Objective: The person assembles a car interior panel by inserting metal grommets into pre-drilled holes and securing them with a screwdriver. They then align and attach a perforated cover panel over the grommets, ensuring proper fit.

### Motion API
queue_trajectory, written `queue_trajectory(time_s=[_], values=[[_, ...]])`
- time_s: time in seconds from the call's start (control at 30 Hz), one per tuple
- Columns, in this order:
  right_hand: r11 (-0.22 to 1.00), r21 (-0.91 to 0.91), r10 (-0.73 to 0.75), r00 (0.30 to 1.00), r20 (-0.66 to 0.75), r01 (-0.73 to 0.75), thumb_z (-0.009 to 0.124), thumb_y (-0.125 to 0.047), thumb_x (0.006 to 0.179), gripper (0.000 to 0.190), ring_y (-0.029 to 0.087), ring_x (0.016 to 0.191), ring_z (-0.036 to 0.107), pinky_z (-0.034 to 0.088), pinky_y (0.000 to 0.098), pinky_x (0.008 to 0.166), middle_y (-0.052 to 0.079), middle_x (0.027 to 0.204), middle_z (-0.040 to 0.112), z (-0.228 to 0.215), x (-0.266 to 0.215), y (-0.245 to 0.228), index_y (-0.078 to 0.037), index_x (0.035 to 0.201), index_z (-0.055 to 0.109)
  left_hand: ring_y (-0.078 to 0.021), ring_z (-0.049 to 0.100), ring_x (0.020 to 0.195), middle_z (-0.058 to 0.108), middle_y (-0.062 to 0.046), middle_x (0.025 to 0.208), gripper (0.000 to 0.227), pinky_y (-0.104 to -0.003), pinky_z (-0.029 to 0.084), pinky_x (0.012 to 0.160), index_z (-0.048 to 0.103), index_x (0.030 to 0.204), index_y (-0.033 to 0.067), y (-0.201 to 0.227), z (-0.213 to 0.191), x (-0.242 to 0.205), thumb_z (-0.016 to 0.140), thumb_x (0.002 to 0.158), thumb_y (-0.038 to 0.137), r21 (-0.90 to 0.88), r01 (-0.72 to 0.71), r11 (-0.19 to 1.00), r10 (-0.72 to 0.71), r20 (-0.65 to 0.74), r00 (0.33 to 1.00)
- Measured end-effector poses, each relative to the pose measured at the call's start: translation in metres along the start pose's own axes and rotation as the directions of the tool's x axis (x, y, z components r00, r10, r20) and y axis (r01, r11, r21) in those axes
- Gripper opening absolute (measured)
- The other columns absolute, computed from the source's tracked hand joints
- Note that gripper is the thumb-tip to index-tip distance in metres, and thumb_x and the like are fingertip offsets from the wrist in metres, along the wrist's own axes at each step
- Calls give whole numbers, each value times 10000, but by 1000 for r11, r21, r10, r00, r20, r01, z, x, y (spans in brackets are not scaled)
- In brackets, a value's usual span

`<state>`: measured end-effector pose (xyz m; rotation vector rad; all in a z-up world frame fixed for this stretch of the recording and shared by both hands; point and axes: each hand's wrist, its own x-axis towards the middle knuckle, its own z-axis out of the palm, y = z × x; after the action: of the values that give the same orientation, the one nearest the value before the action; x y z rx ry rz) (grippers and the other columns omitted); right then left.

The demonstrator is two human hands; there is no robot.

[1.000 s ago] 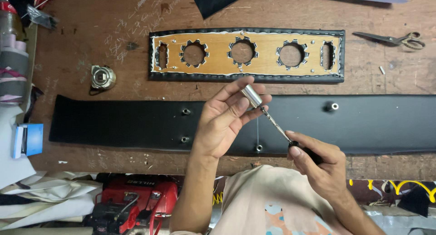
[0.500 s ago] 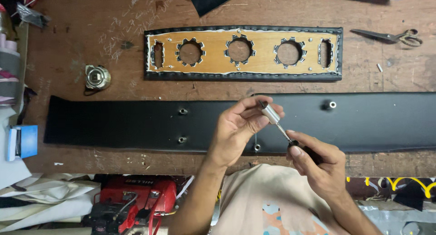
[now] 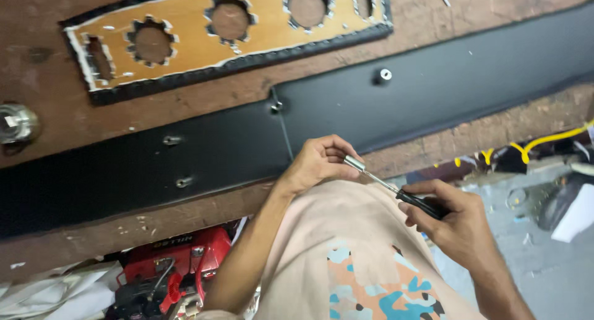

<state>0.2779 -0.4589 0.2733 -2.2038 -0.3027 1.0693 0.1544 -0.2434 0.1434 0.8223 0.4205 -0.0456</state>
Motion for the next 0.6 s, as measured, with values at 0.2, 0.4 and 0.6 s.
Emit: queue_trajectory(time_s=[0.2,0.4,0.6], values=[[907,-263,-352,935,-50,328,838,-74,734,280,141,758,716,552,278,668,80,889,751,-38,2,15,4,987,748,-189,695,906,737,-119,955,281,-315,586,812,757,979,24,-10,35,29,850,716,-13,513,-60,856,7,105,994],[879,-350,-369,927,-70,324,862,-140,815,233,165,733,744,585,304,673,95,878,763,-85,47,6,-29,957,715,-275,677,980,704,-132,1004,289,-364,563,895,780,1065,99,-13,66,76,782,780,56,794,-331,510,242,237,941],[557,-71,-824,561,84,828,804,-96,982,327,187,868,745,602,284,740,123,999,722,-107,133,-26,-16,1187,563,-269,733,954,737,-142,1044,298,-350,600,842,749,1081,46,-13,73,129,811,792,10,804,-371,464,395,188,899]])
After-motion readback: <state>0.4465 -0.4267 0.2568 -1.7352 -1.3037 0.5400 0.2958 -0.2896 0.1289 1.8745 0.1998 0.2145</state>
